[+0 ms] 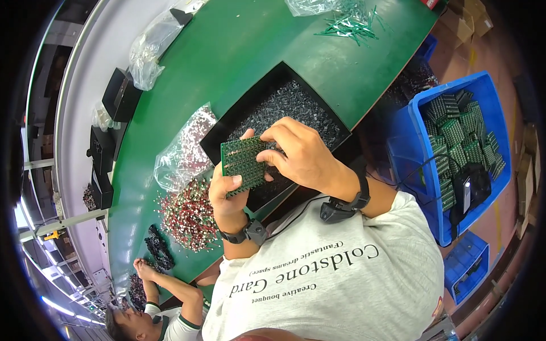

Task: The person picks up a circuit board and inserts small black components into the holes by hand. After filling the board, they place it into a blue bin and retrieve another circuit board to repeat the process.

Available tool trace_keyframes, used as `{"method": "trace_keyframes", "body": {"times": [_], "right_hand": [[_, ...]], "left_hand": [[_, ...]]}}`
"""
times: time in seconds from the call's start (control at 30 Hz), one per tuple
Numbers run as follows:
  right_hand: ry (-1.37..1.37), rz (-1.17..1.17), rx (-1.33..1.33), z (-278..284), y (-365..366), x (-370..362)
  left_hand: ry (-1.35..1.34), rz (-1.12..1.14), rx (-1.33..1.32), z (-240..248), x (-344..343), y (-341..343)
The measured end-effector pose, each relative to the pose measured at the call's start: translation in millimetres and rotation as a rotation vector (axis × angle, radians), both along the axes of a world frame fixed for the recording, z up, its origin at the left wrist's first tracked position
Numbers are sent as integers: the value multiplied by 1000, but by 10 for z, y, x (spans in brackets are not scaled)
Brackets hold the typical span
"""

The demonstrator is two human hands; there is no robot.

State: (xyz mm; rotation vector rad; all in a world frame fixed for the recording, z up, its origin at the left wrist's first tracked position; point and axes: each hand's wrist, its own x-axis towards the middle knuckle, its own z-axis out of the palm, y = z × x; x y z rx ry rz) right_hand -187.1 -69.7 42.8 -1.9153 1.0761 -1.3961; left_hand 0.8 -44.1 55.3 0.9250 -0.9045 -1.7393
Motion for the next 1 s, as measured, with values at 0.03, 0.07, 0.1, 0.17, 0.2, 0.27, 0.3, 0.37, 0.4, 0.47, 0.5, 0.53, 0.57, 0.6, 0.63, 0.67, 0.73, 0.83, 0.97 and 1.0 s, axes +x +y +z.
{"method": "trace_keyframes", "body": {"times": [0.03,0.07,0.1,0.17,0.2,0.27,0.3,0.37,0.4,0.47,0.5,0.53,0.57,0.6,0.63,0.67,0.73,0.83,0.97,1.0], "right_hand": [[3,5,19,3,-3,-13],[7,10,39,8,-6,-28],[8,9,39,25,-11,-48],[29,50,67,64,-28,-93],[29,52,67,66,-41,-104],[10,20,20,67,-63,-118],[12,9,21,87,-64,-119],[40,27,-11,45,-84,-121],[67,45,-44,26,-91,-124],[68,51,-29,10,-91,-123],[69,58,-13,7,-91,-120],[68,58,-13,10,-88,-116],[58,63,26,18,-81,-115],[48,67,65,27,-76,-117],[48,66,66,36,-79,-127],[51,90,77,47,-88,-143],[55,112,89,68,-107,-182],[71,160,120,107,-139,-233],[74,234,217,114,-159,-264],[87,222,190,94,-160,-248]], "left_hand": [[-14,-8,-8,3,-1,-2],[-13,-8,-8,1,-2,-3],[-4,-14,-4,-2,-4,-3],[5,-17,-1,8,-4,-3],[20,-20,1,28,-6,-2],[36,-21,4,37,-6,-2],[41,-32,3,34,-6,-3],[46,-44,1,27,1,-4],[43,-53,-9,19,14,-7],[40,-62,-18,17,16,-4],[38,-55,-19,18,11,1],[35,-48,-20,20,8,3],[35,-49,-20,25,6,3],[31,-50,-19,31,4,3],[28,-53,-19,33,3,2],[28,-53,-19,32,5,4],[40,-82,-29,19,11,5],[30,-121,-25,-20,46,3],[50,-132,-47,1,35,21],[51,-136,-47,5,28,21]]}}
